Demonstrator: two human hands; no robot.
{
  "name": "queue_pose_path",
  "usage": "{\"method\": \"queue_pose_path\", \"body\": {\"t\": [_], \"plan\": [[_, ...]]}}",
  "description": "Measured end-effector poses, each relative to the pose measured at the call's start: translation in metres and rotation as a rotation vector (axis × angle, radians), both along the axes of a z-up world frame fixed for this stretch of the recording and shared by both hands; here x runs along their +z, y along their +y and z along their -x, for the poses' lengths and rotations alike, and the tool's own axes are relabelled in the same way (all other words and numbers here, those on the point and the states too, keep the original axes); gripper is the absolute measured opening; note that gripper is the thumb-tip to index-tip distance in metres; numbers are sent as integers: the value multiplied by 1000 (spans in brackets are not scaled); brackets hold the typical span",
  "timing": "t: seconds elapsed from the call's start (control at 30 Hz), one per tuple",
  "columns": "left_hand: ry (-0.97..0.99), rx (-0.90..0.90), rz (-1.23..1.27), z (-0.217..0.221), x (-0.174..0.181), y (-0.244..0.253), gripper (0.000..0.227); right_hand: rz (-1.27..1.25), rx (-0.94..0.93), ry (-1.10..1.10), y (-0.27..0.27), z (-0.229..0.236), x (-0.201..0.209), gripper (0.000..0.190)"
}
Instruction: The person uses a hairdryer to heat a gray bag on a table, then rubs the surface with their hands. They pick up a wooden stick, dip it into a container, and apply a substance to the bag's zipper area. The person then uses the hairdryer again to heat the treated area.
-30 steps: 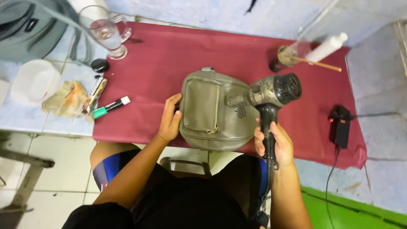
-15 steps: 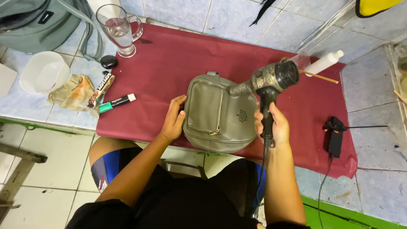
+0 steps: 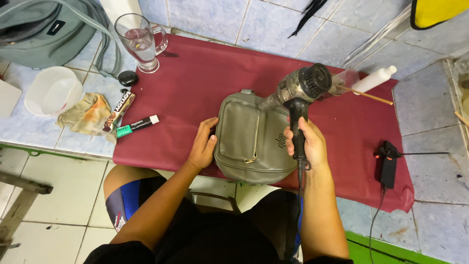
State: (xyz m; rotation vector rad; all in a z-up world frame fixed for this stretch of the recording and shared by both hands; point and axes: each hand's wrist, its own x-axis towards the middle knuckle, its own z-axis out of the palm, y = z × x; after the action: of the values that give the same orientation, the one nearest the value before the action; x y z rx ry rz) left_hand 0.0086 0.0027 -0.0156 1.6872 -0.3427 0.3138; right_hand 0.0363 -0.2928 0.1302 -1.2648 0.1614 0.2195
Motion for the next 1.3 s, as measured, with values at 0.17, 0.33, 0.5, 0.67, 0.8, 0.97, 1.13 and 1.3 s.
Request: {"method": "queue_pose_path", "body": {"t": [0.17,0.33,0.5,0.67,0.8,0.97,1.13,1.3], "plan": [[-5,-5,4,1,0,0,50,-15,34,-15,11,-1,0,37],[-12,0,9,0,-3,-1,47,-3,85,-29,22,-2,0,36],[-8,9,12,6,-4,-1,47,5,126,-47,34,1,2,36],[-7,10,-9,4,0,-2,49,-10,158,-81,48,3,10,40],[3,3,-1,2,0,0,49,-69,199,-55,42,5,8,39],[-15,1,1,2,0,0,50,-60,252,-99,41,13,12,40],[-12,-2,7,1,0,0,51,-65,268,-114,40,23,13,41],[-7,2,6,4,1,0,51,-91,297,-94,32,35,13,43]]}}
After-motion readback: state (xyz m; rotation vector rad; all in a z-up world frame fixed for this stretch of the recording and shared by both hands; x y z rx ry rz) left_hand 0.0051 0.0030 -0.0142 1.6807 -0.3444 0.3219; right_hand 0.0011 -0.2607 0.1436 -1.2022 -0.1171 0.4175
